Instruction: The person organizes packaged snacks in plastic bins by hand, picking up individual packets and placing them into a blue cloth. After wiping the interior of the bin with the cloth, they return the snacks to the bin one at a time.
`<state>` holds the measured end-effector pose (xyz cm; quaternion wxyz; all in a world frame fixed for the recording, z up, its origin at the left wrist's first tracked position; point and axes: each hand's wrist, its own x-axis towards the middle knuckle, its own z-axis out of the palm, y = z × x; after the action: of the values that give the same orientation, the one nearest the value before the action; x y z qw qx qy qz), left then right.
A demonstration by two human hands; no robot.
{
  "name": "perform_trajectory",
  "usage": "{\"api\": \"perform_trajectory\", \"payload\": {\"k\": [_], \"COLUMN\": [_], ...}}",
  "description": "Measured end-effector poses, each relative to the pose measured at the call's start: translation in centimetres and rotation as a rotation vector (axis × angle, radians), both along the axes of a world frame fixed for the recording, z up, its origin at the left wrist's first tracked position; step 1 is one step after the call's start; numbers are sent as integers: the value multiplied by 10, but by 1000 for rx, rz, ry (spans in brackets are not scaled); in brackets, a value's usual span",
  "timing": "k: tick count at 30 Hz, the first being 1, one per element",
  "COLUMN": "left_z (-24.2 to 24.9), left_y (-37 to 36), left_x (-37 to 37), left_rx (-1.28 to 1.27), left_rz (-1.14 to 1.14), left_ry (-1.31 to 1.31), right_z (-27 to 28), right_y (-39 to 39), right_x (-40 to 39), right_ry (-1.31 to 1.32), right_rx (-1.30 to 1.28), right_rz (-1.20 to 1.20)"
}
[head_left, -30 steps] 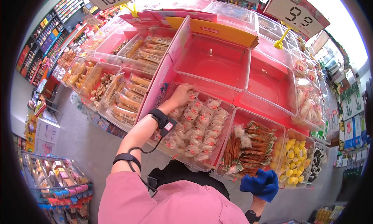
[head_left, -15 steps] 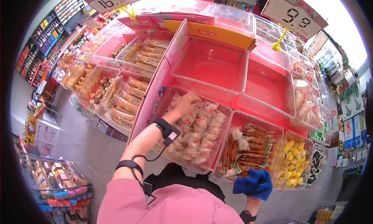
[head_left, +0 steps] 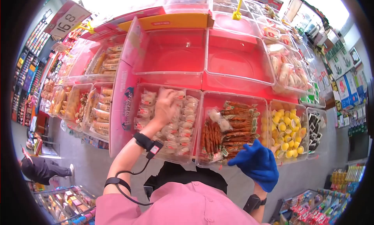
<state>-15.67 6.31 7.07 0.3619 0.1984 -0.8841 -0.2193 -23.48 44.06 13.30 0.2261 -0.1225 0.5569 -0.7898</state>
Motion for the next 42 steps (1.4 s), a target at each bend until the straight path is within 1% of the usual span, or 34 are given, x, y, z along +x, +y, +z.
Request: {"api": "perform_trajectory", "payload": {"k": [2, 4, 5, 7, 8, 10, 11, 13, 14, 16, 17, 18, 19, 20, 21, 22, 23, 25, 26, 27, 28, 30, 31, 32, 33, 35, 36, 37, 38, 39, 41, 42], "left_z": [-2, -16, -25, -41, -48, -55, -59, -55, -52, -48, -50, -54, -54, -55, -51, -43, -36, -19, -14, -4, 12, 39, 42, 11, 5, -9, -8, -7, -13, -2, 28, 9], "left_y": [33, 62, 74, 96, 104, 113, 117, 122, 123, 121, 121, 121, 122, 123, 126, 128, 131, 138, 139, 145, 151, 162, 170, 184, 179, 177, 178, 180, 186, 185, 179, 183], "left_x": [-17, -41, -53, -75, -83, -95, -96, -97, -95, -92, -92, -92, -91, -89, -87, -87, -84, -67, -56, -49, -43, -28, -18, -5, 8, 23, 29, 35, 40, 44, 47, 50], "left_rx": [71, 48, 53, -52, -44, -274, -270, -409, -411, -536, -538, -528, -515, -515, -383, -255, -257, 181, 439, 441, 619, 979, 1163, 550, 287, 274, 346, 419, -31, -27, 1230, 585], "left_rz": [-275, -580, -582, -667, -669, -643, -639, -600, -593, -675, -672, -671, -671, -667, -609, -547, -538, -422, -432, -422, -480, -582, -626, -548, -651, -666, -638, -610, -477, -451, -368, -388], "left_ry": [-78, -212, -214, -251, -256, -410, -415, -530, -533, -491, -491, -473, -455, -455, -476, -491, -484, -106, -167, -170, -197, -235, -245, -271, -278, -221, -256, -287, -212, -214, -282, -57], "right_z": [2, 4, 4, 8, 9, 13, 15, 19, 21, 24, 24, 8, 7, 6, 5, -7, -25, -81, -149, -142, -129, -99, -77, -64, -66, -58, -60, -64, -66, -65, -63, -68], "right_y": [9, 16, 17, 21, 22, 23, 22, 15, 12, 3, 0, 8, 14, 20, 25, 27, 33, 46, 45, 34, 15, -28, -50, -64, -82, -99, -105, -107, -110, -116, -132, -137], "right_x": [0, -2, -3, -6, -8, -11, -12, -16, -19, -23, -25, -30, -32, -35, -40, -50, -58, -73, -102, -98, -91, -86, -72, -60, -54, -41, -31, -20, -13, -9, -4, -4], "right_ry": [-54, -99, -114, -148, -168, -203, -224, -273, -304, -382, -409, -172, -172, -164, -152, -138, -129, -338, 145, 102, 58, 743, 739, 734, 1068, 1150, 1151, 1167, 1180, 1181, 574, 576], "right_rx": [-80, -155, -183, -237, -263, -316, -344, -404, -438, -524, -559, -337, -337, -104, 129, -59, -59, -202, 124, 61, -4, 161, 188, 215, 88, 56, 36, 102, 171, 155, 132, 127], "right_rz": [-4, 8, 16, 35, 47, 78, 98, 135, 150, 175, 182, 180, 183, 198, 210, 322, 330, 319, 501, 546, 591, 695, 698, 704, 664, 605, 630, 566, 500, 524, 703, 718]}}
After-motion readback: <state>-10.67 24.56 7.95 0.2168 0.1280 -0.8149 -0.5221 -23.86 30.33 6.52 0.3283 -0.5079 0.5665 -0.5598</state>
